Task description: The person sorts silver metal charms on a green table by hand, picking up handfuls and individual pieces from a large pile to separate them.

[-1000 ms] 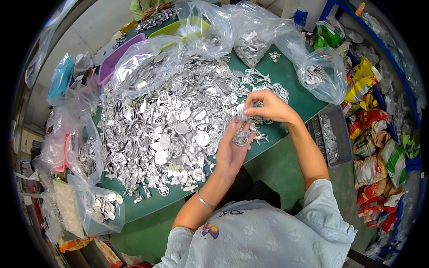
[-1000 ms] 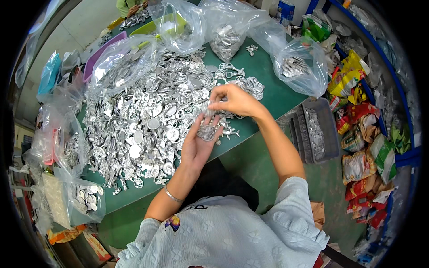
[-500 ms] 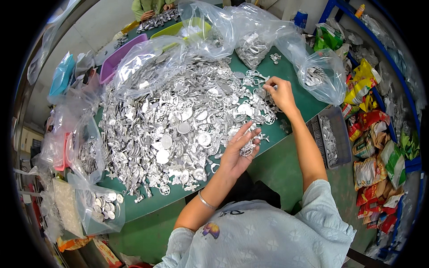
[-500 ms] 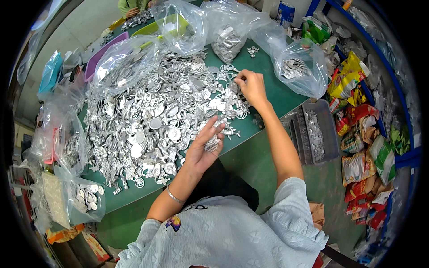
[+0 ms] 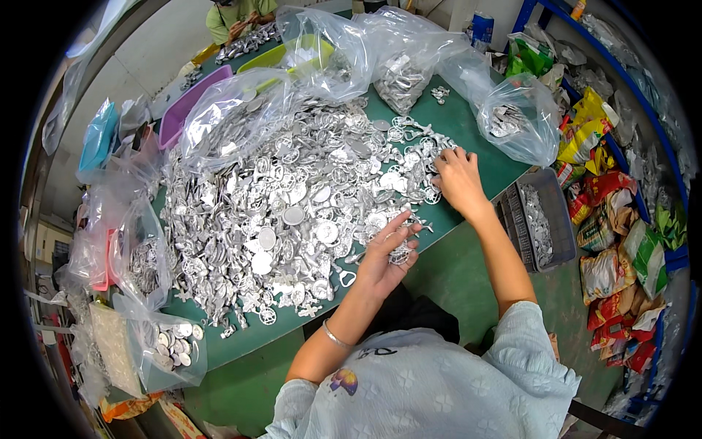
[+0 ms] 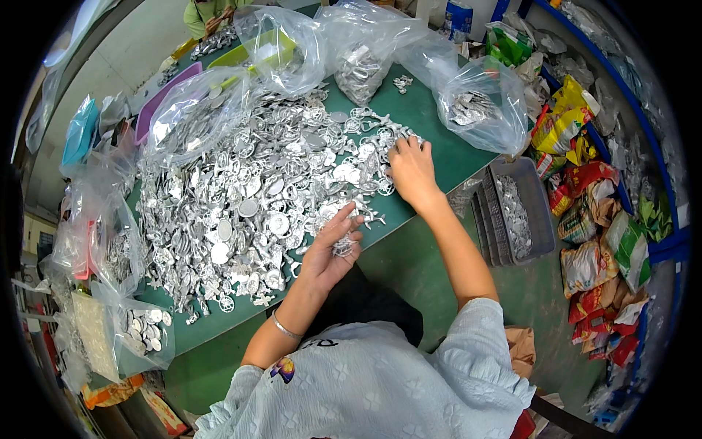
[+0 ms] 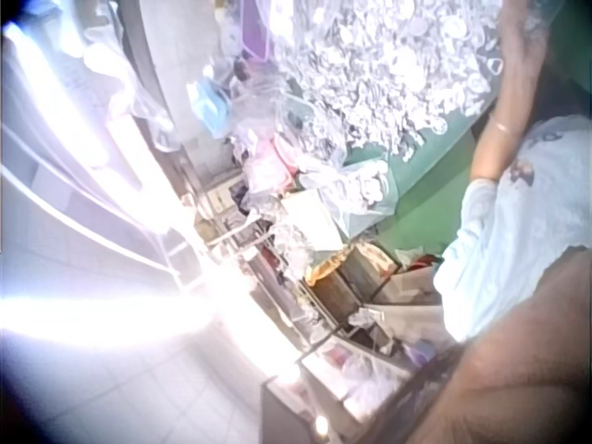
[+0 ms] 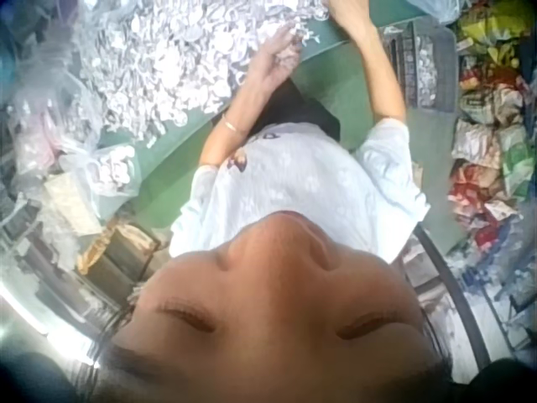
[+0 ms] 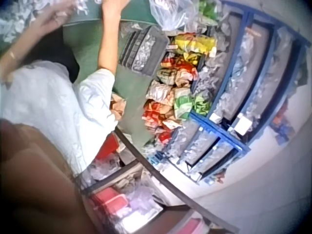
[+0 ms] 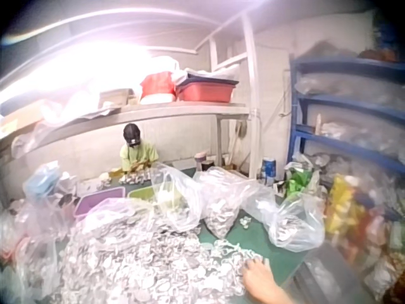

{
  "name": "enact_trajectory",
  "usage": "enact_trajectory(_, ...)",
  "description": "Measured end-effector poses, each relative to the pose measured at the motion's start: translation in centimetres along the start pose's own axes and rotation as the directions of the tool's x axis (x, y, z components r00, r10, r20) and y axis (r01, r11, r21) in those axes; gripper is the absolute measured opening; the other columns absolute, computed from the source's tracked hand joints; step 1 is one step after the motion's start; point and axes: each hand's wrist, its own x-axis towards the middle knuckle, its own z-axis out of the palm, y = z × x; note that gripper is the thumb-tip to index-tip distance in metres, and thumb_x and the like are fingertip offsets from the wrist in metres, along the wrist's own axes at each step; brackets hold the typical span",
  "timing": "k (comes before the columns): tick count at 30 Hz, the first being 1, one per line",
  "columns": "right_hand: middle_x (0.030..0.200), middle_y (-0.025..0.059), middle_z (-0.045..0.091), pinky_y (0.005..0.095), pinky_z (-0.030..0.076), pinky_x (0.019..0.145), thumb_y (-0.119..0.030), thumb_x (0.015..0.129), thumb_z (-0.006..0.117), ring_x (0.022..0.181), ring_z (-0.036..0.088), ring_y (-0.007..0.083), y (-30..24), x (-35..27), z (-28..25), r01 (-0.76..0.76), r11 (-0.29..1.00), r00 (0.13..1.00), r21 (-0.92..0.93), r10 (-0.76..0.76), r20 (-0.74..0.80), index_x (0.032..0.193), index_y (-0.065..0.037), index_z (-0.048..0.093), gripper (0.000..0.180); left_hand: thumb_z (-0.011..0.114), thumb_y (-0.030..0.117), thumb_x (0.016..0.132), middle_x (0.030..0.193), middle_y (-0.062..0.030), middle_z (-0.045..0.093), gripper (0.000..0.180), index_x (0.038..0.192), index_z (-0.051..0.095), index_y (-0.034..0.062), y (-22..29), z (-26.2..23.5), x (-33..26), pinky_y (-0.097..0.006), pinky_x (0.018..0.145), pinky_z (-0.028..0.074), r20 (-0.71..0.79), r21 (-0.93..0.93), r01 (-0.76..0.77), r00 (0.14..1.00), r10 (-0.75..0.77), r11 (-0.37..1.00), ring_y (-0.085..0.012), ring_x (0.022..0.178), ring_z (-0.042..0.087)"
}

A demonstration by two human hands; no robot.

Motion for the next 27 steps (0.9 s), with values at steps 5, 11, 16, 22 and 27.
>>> enact_trajectory(5, 0.085, 0.0063, 0.056, 0.0406, 0.035, 0.079, -0.008, 0.072, 0.063, 0.088, 0.050, 0.0234, 1.5, 0.3, 1.1, 0.044, 0.999, 0.996, -0.008, -0.044, -0.083, 0.083, -0.004, 0.061, 0.012, 0.059, 0.002, 0.081, 0.116, -0.0134, 0.052, 0.050, 0.128, 0.041, 0.0049, -0.5, 0.2, 0.0, -0.034, 0.084, 0.048, 0.084, 0.034, 0.014, 0.996, -0.017, 0.999, -0.0133, 0.083, 0.054)
enact_trajectory(11, 0.082, 0.0081, 0.059, 0.0350, 0.039, 0.077, -0.006, 0.073, 0.063, 0.080, 0.054, 0.0267, -1.0, -0.7, -3.1, 0.137, 0.842, 0.977, 0.521, -0.029, -0.210, 0.077, -0.003, 0.061, 0.006, 0.054, 0.017, 0.088, 0.123, -0.0144, 0.048, 0.046, 0.128, 0.037, 0.0023, -0.7, 0.7, 0.9, -0.044, 0.101, 0.034, 0.037, -0.029, -0.061, 0.997, 0.062, 0.998, -0.0267, 0.116, 0.045)
enact_trajectory(16, 0.089, 0.0085, 0.061, 0.0340, 0.040, 0.080, -0.008, 0.076, 0.061, 0.088, 0.055, 0.0263, -0.7, 0.4, -3.5, 0.192, 0.590, 0.980, 0.784, -0.157, -0.122, 0.086, -0.003, 0.064, 0.012, 0.052, 0.020, 0.089, 0.104, -0.0115, 0.054, 0.031, 0.116, 0.047, 0.0045, -0.6, 0.6, 1.5, -0.037, 0.085, 0.045, -0.051, -0.142, -0.126, 0.992, 0.120, 0.982, -0.0238, 0.096, 0.053)
enact_trajectory(22, 0.111, 0.0072, 0.053, 0.0484, 0.030, 0.094, 0.001, 0.072, 0.056, 0.105, 0.046, 0.0264, 4.2, 2.3, 2.9, 0.044, 0.987, 0.991, 0.152, -0.062, 0.118, 0.107, -0.007, 0.055, 0.036, 0.052, 0.022, 0.089, 0.076, -0.0053, 0.047, 0.022, 0.102, 0.051, 0.0049, -0.8, 0.5, 1.4, -0.024, 0.053, 0.039, 0.016, -0.254, 0.015, 1.000, -0.012, 0.967, -0.0143, 0.063, 0.044)
enact_trajectory(27, 0.093, 0.0070, 0.052, 0.0558, 0.027, 0.097, 0.004, 0.064, 0.058, 0.096, 0.049, 0.0269, 4.8, 2.9, 2.8, 0.234, 0.972, 0.969, 0.036, -0.236, 0.069, 0.099, -0.007, 0.055, 0.036, 0.053, 0.020, 0.087, 0.082, -0.0067, 0.052, 0.019, 0.100, 0.053, 0.0046, -0.4, -0.4, 1.0, -0.024, 0.056, 0.044, 0.029, -0.259, 0.010, 1.000, -0.002, 0.966, -0.0148, 0.067, 0.047)
